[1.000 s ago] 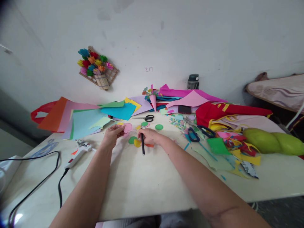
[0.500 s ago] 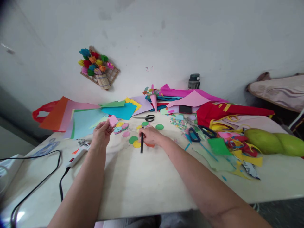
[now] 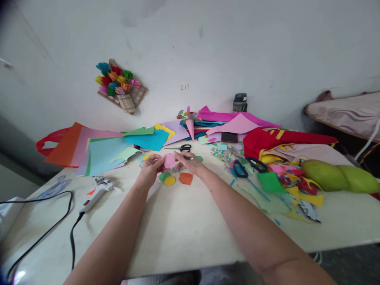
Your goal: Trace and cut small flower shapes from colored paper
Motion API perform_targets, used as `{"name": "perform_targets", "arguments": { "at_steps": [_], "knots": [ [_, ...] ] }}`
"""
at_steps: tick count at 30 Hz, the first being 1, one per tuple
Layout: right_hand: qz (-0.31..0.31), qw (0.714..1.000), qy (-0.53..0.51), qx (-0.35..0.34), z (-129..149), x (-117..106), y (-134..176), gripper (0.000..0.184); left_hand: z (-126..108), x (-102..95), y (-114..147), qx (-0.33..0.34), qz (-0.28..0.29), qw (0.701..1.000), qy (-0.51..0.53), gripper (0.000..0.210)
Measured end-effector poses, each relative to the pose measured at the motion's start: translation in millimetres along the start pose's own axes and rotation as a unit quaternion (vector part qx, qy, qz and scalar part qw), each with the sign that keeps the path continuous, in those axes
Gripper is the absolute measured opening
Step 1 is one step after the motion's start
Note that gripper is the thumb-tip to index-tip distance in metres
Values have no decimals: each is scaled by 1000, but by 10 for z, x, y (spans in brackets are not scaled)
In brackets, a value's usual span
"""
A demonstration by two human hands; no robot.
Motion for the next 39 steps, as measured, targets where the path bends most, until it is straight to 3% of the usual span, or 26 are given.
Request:
{"name": "perform_targets", "arguments": {
  "at_steps": [9,13,16,21,24,32,35,39],
  "knots": [
    [-15,1000,-8,-26,-20,-19,-48,27,132,202,42,-50,45,997,-27,39],
    [-44,993,102,-27,-37,-186,-71,19,154,192,16,-45,29,998,-33,36],
    [-124,941,315,28,-142,-535,-62,23,184,177,-12,-55,23,998,-23,37],
    [-91,857,502,76,-327,-750,-44,35,201,184,-110,-60,27,998,-10,39],
    [-70,833,544,76,-364,-749,-36,38,235,190,-195,-65,10,998,8,39],
    [-63,811,576,84,-385,-754,-64,45,234,284,-268,-25,-46,997,59,38],
    [-93,810,573,84,-337,-787,-62,43,247,191,-253,-7,-78,995,61,35],
    [-147,830,538,21,-135,-718,-135,33,240,9,-251,13,-115,990,75,33]
  ]
}}
Point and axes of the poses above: each hand's wrist, its own y-axis away from the middle knuckle, its own x-axis out of the palm, z = x × y, the point moved 10 cm from there along -y, towards the middle knuckle, and after that the axes turned 1 degree about -x, right-handed, at the moved point
